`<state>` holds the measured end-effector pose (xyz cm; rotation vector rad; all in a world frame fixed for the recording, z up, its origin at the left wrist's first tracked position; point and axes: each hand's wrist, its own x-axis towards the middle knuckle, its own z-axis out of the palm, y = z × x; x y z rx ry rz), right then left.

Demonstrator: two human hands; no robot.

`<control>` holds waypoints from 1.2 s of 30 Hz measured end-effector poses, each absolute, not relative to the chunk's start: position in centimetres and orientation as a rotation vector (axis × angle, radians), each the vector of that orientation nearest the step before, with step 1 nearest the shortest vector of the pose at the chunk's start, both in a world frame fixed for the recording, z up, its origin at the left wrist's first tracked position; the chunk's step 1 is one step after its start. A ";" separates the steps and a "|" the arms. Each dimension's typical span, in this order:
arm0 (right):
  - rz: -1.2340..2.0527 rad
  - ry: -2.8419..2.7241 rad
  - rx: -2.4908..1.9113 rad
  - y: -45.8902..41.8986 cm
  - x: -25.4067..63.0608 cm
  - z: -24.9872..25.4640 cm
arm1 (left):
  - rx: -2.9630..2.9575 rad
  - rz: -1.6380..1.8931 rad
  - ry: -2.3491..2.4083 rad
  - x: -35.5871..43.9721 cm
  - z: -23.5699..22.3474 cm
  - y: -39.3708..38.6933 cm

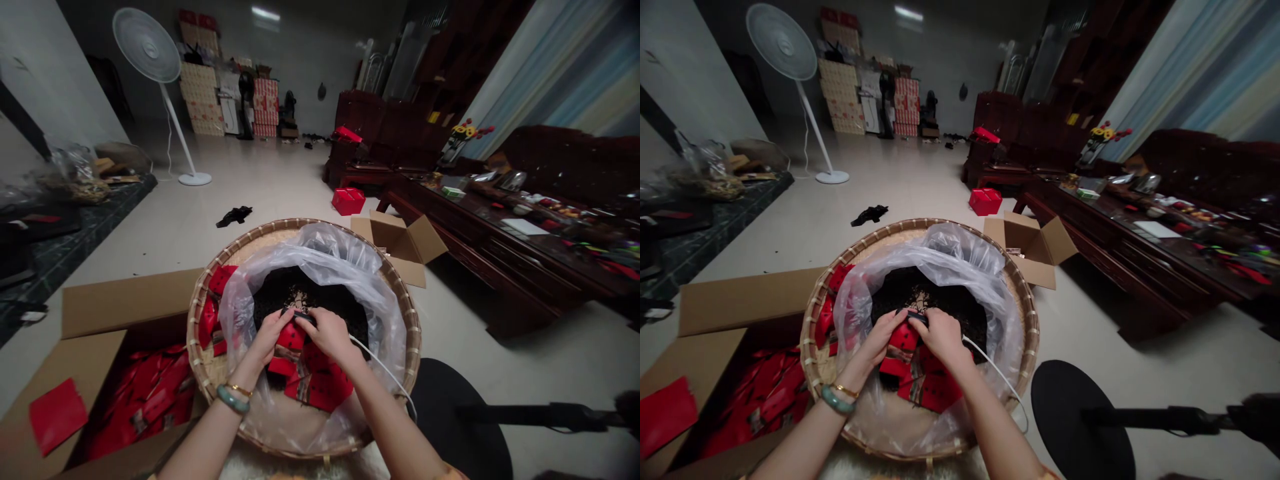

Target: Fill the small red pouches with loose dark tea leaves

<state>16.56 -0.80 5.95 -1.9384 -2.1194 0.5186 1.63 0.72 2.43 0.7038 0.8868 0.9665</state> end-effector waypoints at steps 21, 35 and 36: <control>0.506 -2.096 -1.966 1.9 17.1 3.7 | 0.682 0.962 0.965 2.1 0.8 3.5; 0.531 -2.108 -1.958 1.7 16.9 3.0 | 0.682 0.979 0.992 2.1 1.0 2.9; 0.534 -2.109 -1.963 1.7 16.9 3.1 | 0.686 0.977 0.992 2.1 1.0 2.9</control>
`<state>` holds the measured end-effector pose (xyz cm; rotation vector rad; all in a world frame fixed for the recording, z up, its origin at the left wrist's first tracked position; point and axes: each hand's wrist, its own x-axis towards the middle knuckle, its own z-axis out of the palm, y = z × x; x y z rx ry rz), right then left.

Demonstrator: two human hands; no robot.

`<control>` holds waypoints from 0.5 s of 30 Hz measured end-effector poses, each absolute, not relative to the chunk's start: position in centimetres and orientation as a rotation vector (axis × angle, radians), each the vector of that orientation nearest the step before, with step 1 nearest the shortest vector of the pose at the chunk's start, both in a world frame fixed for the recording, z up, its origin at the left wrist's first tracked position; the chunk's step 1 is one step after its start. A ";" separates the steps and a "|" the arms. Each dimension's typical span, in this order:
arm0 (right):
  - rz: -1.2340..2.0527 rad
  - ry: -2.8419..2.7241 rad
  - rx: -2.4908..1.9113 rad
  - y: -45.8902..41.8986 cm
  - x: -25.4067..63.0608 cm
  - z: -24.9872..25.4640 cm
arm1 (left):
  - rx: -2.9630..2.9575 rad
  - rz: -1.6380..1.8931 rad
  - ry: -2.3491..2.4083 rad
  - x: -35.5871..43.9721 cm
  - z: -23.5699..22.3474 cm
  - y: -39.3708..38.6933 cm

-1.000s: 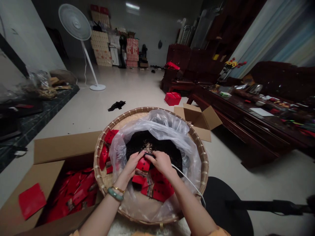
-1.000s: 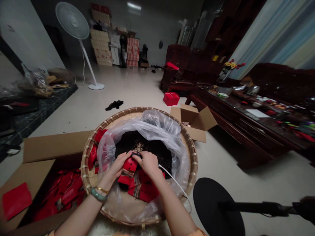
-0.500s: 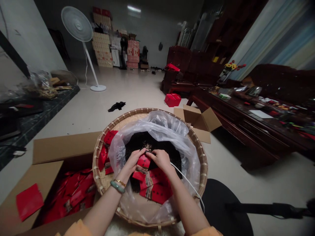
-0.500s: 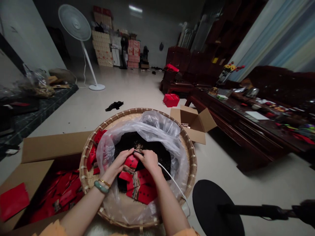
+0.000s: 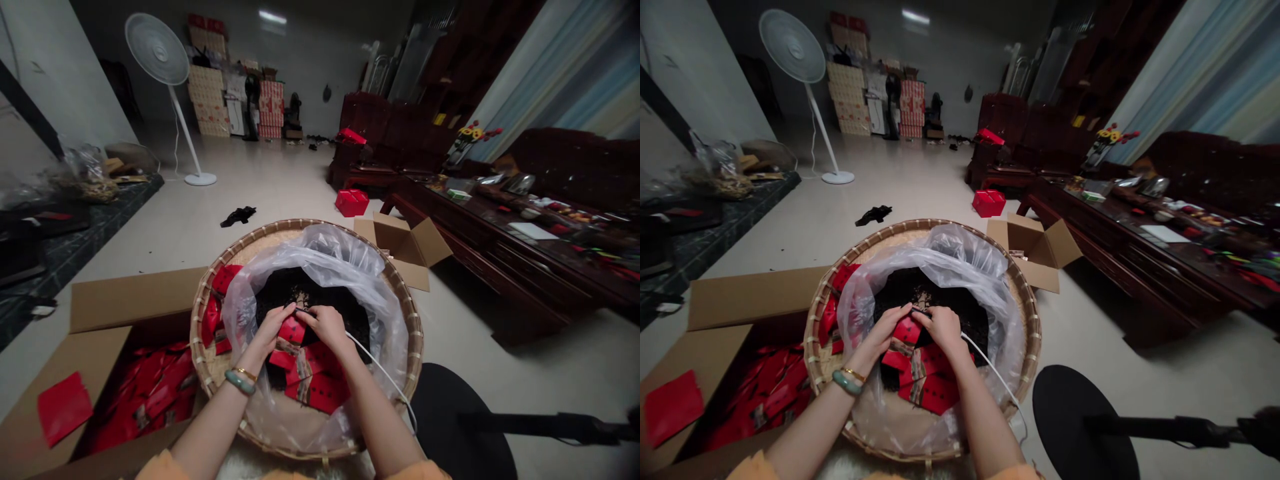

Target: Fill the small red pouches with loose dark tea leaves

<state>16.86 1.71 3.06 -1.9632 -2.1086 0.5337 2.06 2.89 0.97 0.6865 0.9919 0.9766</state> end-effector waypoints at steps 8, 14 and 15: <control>0.544 -2.115 -1.961 1.6 16.8 3.2 | 0.678 0.959 0.981 1.9 0.2 3.0; 0.544 -2.105 -1.966 1.6 16.8 3.0 | 0.662 0.991 0.954 1.9 0.7 2.9; 0.549 -2.104 -1.972 1.6 16.8 3.0 | 0.661 0.989 0.952 1.9 0.7 2.9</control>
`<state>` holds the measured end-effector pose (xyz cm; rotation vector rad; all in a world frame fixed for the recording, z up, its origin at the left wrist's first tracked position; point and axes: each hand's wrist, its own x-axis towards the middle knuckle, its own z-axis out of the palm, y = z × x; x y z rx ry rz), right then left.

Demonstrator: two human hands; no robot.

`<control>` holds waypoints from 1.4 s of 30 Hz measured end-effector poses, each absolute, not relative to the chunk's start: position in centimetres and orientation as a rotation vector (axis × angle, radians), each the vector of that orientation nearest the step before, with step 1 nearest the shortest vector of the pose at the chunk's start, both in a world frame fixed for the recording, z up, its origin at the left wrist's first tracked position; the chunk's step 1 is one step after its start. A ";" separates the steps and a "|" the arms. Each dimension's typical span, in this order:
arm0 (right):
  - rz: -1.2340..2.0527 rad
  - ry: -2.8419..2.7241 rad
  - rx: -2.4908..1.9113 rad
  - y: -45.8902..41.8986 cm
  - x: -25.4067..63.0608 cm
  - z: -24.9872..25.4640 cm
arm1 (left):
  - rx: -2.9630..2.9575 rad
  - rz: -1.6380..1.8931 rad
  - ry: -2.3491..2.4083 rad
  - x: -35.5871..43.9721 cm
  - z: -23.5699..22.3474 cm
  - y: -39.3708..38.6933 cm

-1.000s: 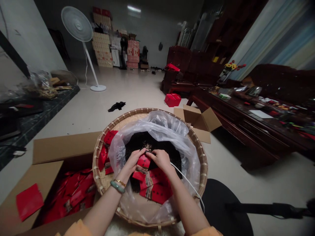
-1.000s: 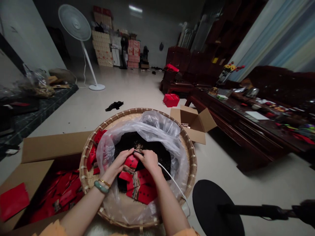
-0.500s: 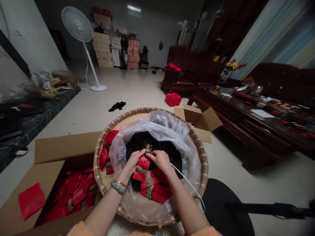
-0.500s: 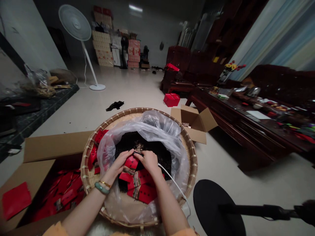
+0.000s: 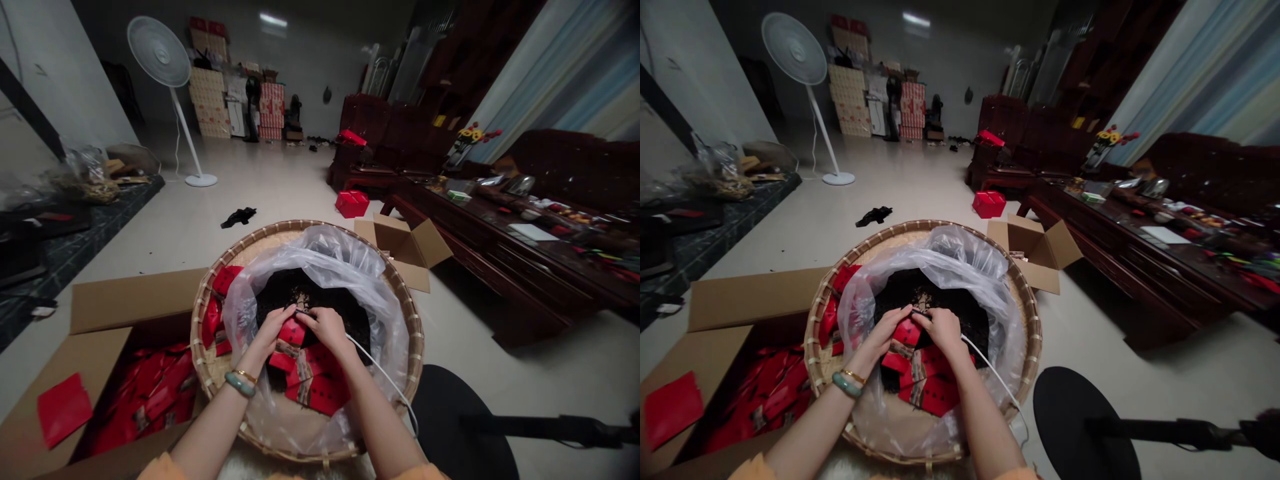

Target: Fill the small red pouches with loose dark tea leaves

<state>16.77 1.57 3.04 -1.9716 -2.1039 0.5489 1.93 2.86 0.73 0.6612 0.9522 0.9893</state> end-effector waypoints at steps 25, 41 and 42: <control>0.837 -1.724 -2.000 2.7 20.3 2.2 | 0.786 0.843 0.897 1.2 0.1 2.8; 0.886 -1.567 -1.490 1.2 16.3 1.9 | 0.827 0.974 1.035 2.2 0.7 2.5; 0.935 -1.535 -1.484 1.2 16.3 1.8 | 0.813 0.977 1.034 2.3 0.8 2.5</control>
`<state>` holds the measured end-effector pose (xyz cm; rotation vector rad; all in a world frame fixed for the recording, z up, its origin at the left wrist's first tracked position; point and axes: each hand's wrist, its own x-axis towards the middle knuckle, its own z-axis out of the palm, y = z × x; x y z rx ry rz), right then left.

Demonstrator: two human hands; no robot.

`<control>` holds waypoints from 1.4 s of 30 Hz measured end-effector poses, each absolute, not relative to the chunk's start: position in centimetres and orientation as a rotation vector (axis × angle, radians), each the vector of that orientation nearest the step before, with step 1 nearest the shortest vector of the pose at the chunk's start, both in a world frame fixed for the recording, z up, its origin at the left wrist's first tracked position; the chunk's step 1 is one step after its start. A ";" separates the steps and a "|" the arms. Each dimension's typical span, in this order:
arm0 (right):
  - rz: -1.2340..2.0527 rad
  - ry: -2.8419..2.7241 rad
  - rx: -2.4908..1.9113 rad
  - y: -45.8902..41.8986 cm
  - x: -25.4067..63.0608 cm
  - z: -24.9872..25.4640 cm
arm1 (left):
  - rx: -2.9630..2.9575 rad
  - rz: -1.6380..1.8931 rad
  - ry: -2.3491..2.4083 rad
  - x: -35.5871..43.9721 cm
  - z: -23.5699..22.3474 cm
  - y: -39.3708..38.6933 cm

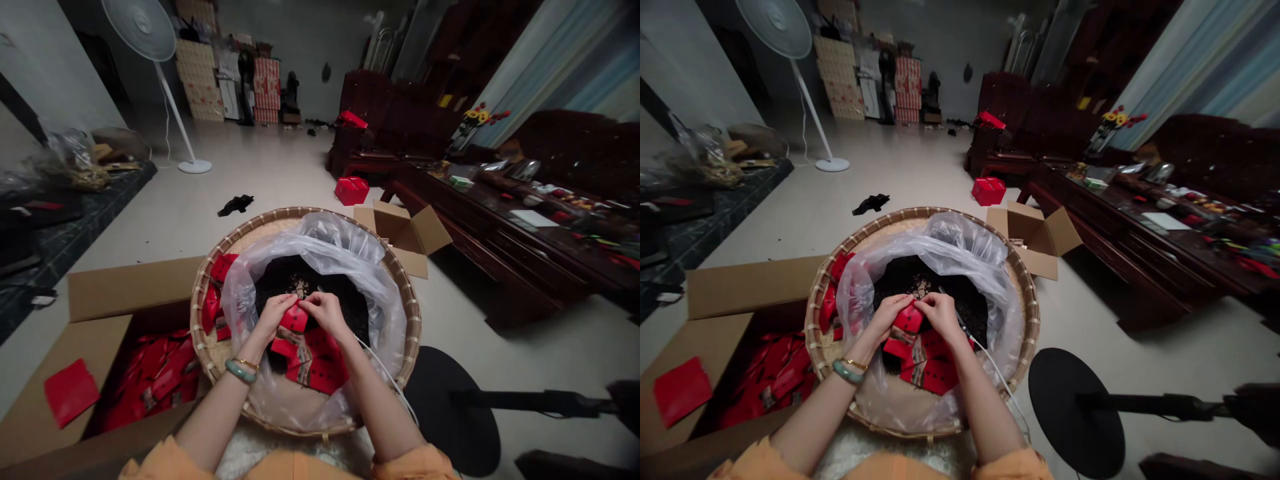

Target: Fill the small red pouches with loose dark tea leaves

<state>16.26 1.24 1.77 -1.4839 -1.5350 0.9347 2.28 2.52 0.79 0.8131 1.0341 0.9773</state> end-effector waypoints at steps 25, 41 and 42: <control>0.588 -1.688 -1.442 0.9 17.5 2.7 | 1.356 0.854 1.147 2.4 -0.1 2.3; 0.070 -1.919 -1.374 -0.3 16.5 0.4 | 0.744 1.016 1.071 2.6 0.5 2.4; 0.083 -1.904 -1.370 -0.3 16.5 0.4 | 0.738 1.014 1.067 2.6 0.5 2.3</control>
